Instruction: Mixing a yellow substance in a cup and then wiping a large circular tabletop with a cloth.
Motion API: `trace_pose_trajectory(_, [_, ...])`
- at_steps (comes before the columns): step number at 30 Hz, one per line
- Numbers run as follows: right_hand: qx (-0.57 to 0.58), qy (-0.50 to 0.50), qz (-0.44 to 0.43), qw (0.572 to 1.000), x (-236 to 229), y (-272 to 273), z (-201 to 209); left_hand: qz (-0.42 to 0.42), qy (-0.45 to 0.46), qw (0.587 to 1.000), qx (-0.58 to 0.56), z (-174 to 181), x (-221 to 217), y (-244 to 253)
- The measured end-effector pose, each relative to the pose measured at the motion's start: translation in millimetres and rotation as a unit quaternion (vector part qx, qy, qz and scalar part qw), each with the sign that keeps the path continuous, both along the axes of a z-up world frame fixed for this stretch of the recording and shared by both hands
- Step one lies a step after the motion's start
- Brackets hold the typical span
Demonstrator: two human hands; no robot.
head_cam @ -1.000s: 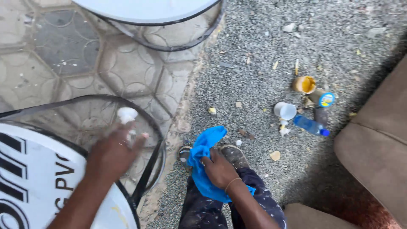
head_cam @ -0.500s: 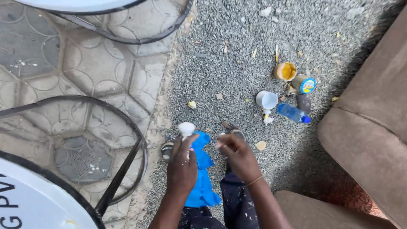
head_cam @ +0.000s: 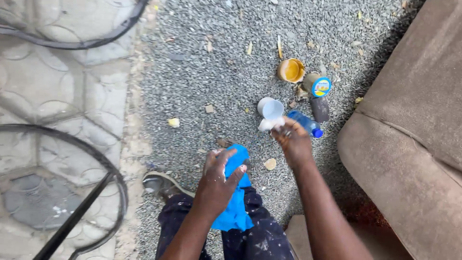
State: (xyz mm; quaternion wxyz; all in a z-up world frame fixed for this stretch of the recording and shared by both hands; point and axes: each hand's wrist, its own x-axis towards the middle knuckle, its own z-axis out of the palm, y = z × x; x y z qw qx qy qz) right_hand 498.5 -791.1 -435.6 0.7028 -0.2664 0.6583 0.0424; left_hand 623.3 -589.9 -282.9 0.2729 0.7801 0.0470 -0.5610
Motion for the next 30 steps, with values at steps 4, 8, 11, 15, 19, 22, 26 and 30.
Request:
trace_pose_trajectory(4, [-0.031, 0.049, -0.016, 0.998, -47.3, -54.9, -146.1, 0.07, 0.086, 0.994, 0.01, -33.3, 7.0, -36.9])
trace_pose_trajectory(8, [-0.047, 0.037, -0.038, 0.997, -72.4, -80.6, -228.0, 0.09, 0.091, 0.991, 0.028, -63.6, -15.4, -46.7])
trace_pose_trajectory(11, [-0.091, 0.015, 0.029, 0.995, -63.7, -72.9, -204.0, 0.123, 0.085, 0.987, 0.052, -67.6, -19.8, -43.6])
trace_pose_trajectory(15, [-0.099, -0.072, 0.302, 0.945, -4.8, -20.1, -56.1, 0.254, 0.065, 0.959, 0.107, -55.2, -11.4, -29.4])
trace_pose_trajectory(19, [-0.021, -0.358, 0.401, 0.843, -0.6, 72.1, 52.0, 0.525, 0.106, 0.838, 0.102, -32.6, -3.2, -22.1])
trace_pose_trajectory(22, [-0.117, -0.238, 0.529, 0.806, 17.7, 118.4, 96.2, 0.655, 0.144, 0.738, 0.073, 8.5, 8.9, -22.6])
trace_pose_trajectory(26, [-0.259, -0.214, 0.563, 0.755, 11.9, 155.5, 87.9, 0.715, 0.187, 0.67, 0.072, 50.2, 15.6, 10.1])
trace_pose_trajectory(30, [-0.18, -0.211, 0.587, 0.761, 32.7, 195.1, 88.2, 0.538, 0.213, 0.815, 0.035, 35.1, -20.6, 125.7])
